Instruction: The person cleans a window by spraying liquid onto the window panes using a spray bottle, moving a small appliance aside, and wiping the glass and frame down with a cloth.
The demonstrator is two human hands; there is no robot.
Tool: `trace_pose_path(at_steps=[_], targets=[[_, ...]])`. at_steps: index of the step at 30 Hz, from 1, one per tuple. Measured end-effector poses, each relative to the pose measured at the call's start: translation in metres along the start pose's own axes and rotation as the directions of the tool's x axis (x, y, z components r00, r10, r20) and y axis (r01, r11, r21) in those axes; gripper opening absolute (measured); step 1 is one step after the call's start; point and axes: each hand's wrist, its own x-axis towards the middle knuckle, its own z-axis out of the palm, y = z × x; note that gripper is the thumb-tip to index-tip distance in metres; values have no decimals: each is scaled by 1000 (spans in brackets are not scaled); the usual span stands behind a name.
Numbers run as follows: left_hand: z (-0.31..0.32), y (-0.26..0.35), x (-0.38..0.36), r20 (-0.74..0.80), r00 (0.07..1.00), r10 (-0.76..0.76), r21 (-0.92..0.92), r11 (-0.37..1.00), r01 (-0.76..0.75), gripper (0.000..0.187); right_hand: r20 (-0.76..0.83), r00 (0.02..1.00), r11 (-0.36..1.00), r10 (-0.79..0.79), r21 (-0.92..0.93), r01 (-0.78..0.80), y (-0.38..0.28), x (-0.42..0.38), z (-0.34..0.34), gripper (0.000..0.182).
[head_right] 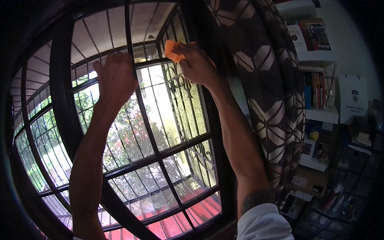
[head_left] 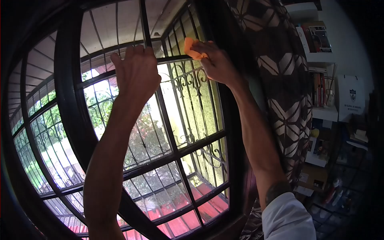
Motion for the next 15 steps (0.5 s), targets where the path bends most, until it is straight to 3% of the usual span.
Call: trace_pose_path(at_steps=[2,3,5,8,9,11,12,13,15], targets=[[3,1,1,-16,1000,8,5,1000,-7,30,75,980,979,186,74,-192,1,10,-5,39],[7,0,1,-45,999,13,11,1000,-13,29,67,983,982,171,75,-176,-2,24,-3,39],[5,0,0,-29,999,27,10,1000,-27,29,-209,977,997,-53,-60,41,-12,57,8,40],[7,-2,-1,-57,997,43,14,999,-42,27,-149,960,916,-238,-364,170,-2,130,34,43],[10,-2,-1,-92,995,46,9,999,-46,27,-156,956,915,-247,-362,178,3,148,43,43],[8,0,0,-55,997,44,12,999,-44,25,-10,987,920,-158,-366,144,12,180,66,41],[8,0,0,-64,997,52,9,999,-51,24,-75,982,892,-173,-435,124,32,192,90,41],[5,0,0,-73,996,60,4,998,-60,23,-86,978,896,-188,-422,135,30,202,91,41],[3,-2,-1,-35,998,56,8,998,-56,22,28,999,952,-32,-304,39,32,208,80,47]])
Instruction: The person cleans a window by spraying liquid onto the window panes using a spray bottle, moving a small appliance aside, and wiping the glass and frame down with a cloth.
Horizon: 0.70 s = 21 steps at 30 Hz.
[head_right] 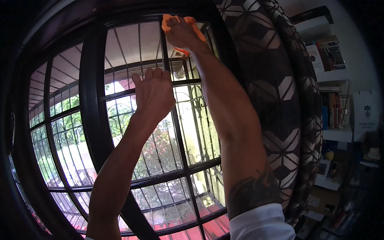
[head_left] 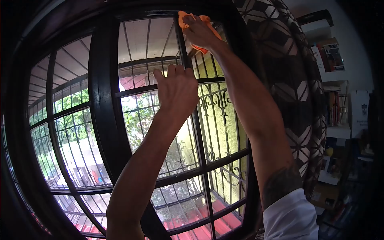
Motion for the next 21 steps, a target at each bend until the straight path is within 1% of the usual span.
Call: trace_pose_path(at_steps=[1,2,3,4,5,6,8,9,10,11,12,13,14,15,16,17,18,19,20,21], targets=[[1,0,0,10,1000,-12,-30,999,13,23,22,999,999,27,36,-27,2,-2,-3,50],[2,2,1,21,1000,-22,-64,998,23,24,22,999,999,34,32,-34,4,-6,-4,50],[2,1,0,-15,1000,-7,-58,998,6,24,-39,999,1000,5,2,-5,11,-8,0,50],[2,1,0,-12,1000,-4,-62,998,3,24,-96,995,999,-24,-26,22,1,-13,-8,50],[1,0,0,7,1000,-8,-53,999,9,24,40,994,995,100,2,-100,-3,-19,-27,49],[0,0,0,26,1000,-13,-43,999,14,24,43,994,995,103,3,-103,8,-23,-30,49],[-1,0,-1,45,999,-17,-42,999,19,25,141,981,988,131,62,-141,34,-26,-36,50],[1,-1,-1,11,1000,-12,-36,999,13,26,111,987,993,114,22,-117,26,-39,-52,49],[2,-1,-1,-22,1000,-7,-30,1000,6,26,109,987,993,116,20,-119,39,-41,-47,49],[3,0,-1,-20,1000,-2,-32,999,2,26,-27,998,992,55,-110,-58,52,-43,-37,34],[1,1,-1,-9,1000,-8,-35,999,7,26,-151,988,970,-23,-244,-15,54,-43,-36,23],[0,1,-2,0,1000,-18,-38,999,18,26,-109,992,986,63,-145,-79,56,-40,-39,23],[0,0,-2,2,1000,-22,-40,999,22,26,-105,993,987,61,-144,-76,58,-37,-42,23],[0,0,0,27,999,-25,-30,999,26,26,74,976,972,202,-139,-191,40,-34,-59,25],[-1,1,1,51,998,-24,-20,999,25,26,246,909,940,335,-156,-304,32,-31,-67,27],[-1,2,0,49,998,-25,-22,999,26,26,246,910,940,335,-159,-303,26,-26,-66,27],[-1,3,1,36,999,-19,-17,1000,20,25,233,894,917,383,17,-397,26,-17,-59,34],[-2,3,0,24,1000,-13,-7,1000,13,25,229,873,858,431,197,-475,21,-10,-51,42],[-2,0,2,16,1000,-22,-1,1000,22,25,225,880,864,419,200,-462,15,-2,-40,42],[-1,1,2,24,999,-26,-22,999,27,24,163,951,949,264,133,-286,9,-2,-26,48]])
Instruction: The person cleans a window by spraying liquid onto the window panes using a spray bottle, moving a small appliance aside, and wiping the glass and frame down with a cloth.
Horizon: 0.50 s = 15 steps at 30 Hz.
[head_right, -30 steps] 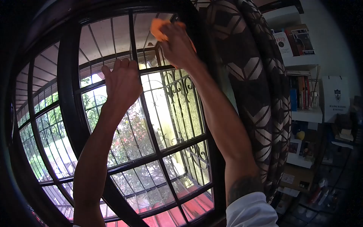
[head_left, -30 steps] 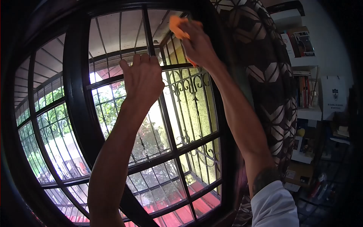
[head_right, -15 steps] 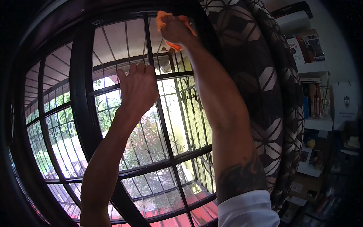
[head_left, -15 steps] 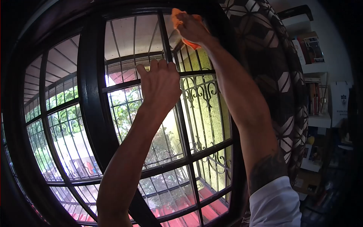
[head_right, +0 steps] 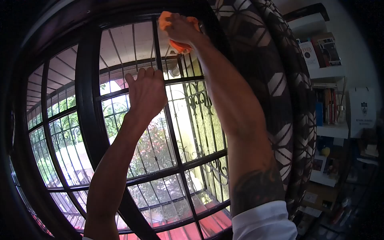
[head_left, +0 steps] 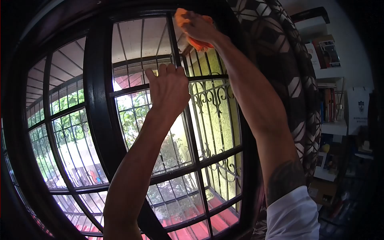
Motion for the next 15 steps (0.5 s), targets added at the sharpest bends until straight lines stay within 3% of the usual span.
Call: trace_pose_path(at_steps=[1,5,7,9,14,15], targets=[[0,1,-1,9,1000,-4,-24,1000,4,23,-22,984,979,-177,-109,174,-4,-2,7,56],[-2,2,-1,38,999,-3,-19,1000,3,24,-14,997,987,-78,-145,76,-14,-35,19,64],[2,1,0,2,1000,4,-5,1000,-4,24,7,977,977,-215,-7,215,-19,-65,11,66],[6,0,0,-35,999,14,9,1000,-13,25,32,968,955,-249,172,240,-23,-96,6,61],[7,-1,-1,-66,998,17,35,999,-14,28,120,956,948,-269,206,241,-36,-178,-11,54],[8,-1,0,-61,998,4,36,999,-2,28,81,940,930,-331,197,310,-38,-192,-11,38]])
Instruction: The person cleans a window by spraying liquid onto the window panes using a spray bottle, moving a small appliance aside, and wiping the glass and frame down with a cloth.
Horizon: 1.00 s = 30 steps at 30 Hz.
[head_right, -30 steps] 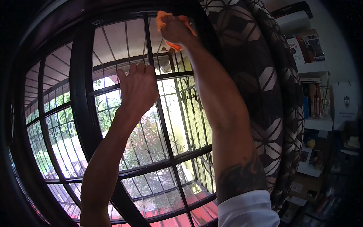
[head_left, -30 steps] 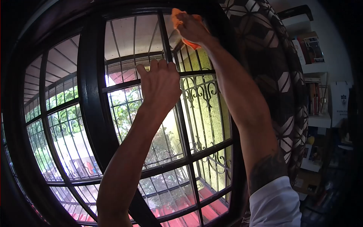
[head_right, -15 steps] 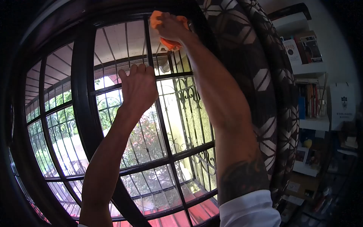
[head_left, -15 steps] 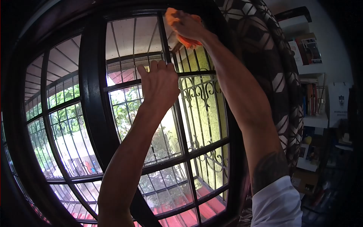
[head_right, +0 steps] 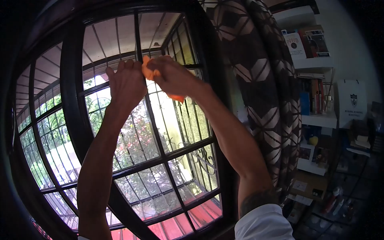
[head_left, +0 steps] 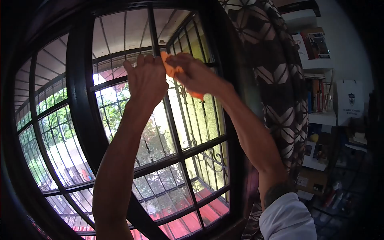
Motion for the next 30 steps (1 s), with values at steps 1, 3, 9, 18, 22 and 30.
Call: trace_pose_path(at_steps=[1,3,9,18,22,30], targets=[[-2,1,0,24,1000,-3,1,1000,3,26,2,1000,1000,1,-14,-1,-5,-4,0,37],[-3,-1,0,10,1000,3,-5,1000,-3,24,-2,1000,1000,6,-29,-6,-6,-8,-5,35],[-7,-2,-1,49,999,6,34,999,-8,22,15,1000,955,20,-297,-14,52,-44,-37,32],[-2,3,-2,33,999,-24,2,1000,24,27,-375,927,950,1,-290,-118,88,47,-65,39],[-3,0,-2,11,1000,-7,-4,1000,7,28,-394,919,819,31,-518,-249,143,127,-43,34],[-4,1,-3,-33,999,8,1,1000,-8,25,-154,982,958,107,-247,-143,167,95,-32,90]])
